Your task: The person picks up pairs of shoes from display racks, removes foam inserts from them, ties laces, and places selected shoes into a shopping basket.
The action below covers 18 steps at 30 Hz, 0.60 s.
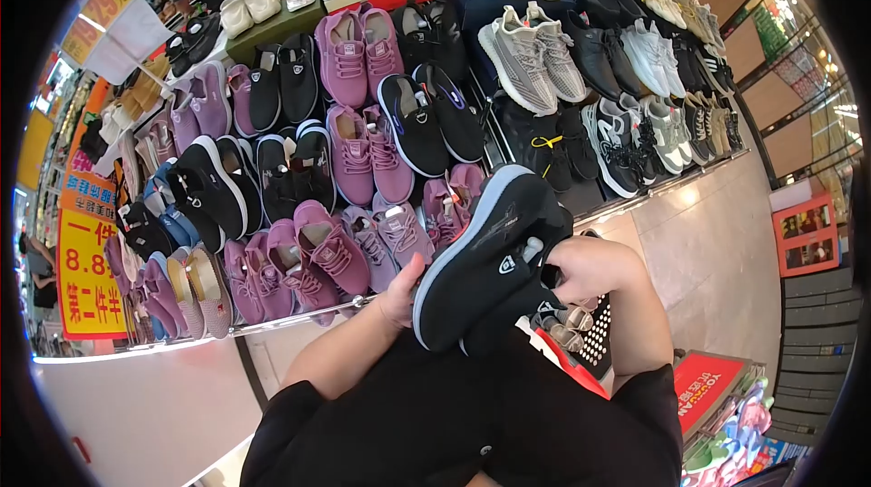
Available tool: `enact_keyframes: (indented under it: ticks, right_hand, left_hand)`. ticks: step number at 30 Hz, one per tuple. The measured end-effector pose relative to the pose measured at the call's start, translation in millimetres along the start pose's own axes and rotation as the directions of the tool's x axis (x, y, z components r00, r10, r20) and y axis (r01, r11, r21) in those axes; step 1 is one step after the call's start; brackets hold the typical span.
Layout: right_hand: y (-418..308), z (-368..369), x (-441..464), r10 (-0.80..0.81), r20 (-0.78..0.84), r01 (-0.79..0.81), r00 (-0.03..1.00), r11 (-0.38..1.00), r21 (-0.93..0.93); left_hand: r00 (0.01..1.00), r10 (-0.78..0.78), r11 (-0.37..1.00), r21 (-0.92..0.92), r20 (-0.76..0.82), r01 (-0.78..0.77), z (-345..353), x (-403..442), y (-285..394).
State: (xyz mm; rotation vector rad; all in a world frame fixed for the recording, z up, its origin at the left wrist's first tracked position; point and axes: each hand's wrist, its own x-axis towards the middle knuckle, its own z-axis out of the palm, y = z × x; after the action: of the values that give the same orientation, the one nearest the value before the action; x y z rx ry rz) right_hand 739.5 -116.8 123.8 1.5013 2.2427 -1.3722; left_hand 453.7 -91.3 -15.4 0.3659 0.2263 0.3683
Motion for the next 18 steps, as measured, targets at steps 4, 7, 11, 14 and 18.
enact_keyframes:
  ticks: [4,7,11,14,18]
  right_hand:
    - [19,5,-3,0.011,-0.120,0.017,0.993,0.973,0.229]
    - [11,10,-17,0.070,-0.271,0.007,0.960,0.962,0.272]
    - [5,20,-39,-0.108,-0.595,0.132,0.797,0.991,-0.004]
    - [12,17,-48,-0.166,-0.663,0.187,0.730,0.982,-0.040]
    - [12,8,-67,-0.094,-0.735,0.179,0.671,0.983,0.037]
  left_hand:
    - [0.995,0.003,1.000,-0.030,0.101,0.000,-14,8,-4]
    - [0.990,0.047,0.995,-0.095,0.133,-0.034,3,16,0]
    - [0.970,0.200,0.980,-0.041,0.138,-0.196,44,27,8]
    - [0.957,0.252,0.968,-0.034,0.143,-0.250,47,28,9]
    - [0.953,0.275,0.962,-0.035,0.124,-0.273,40,27,7]
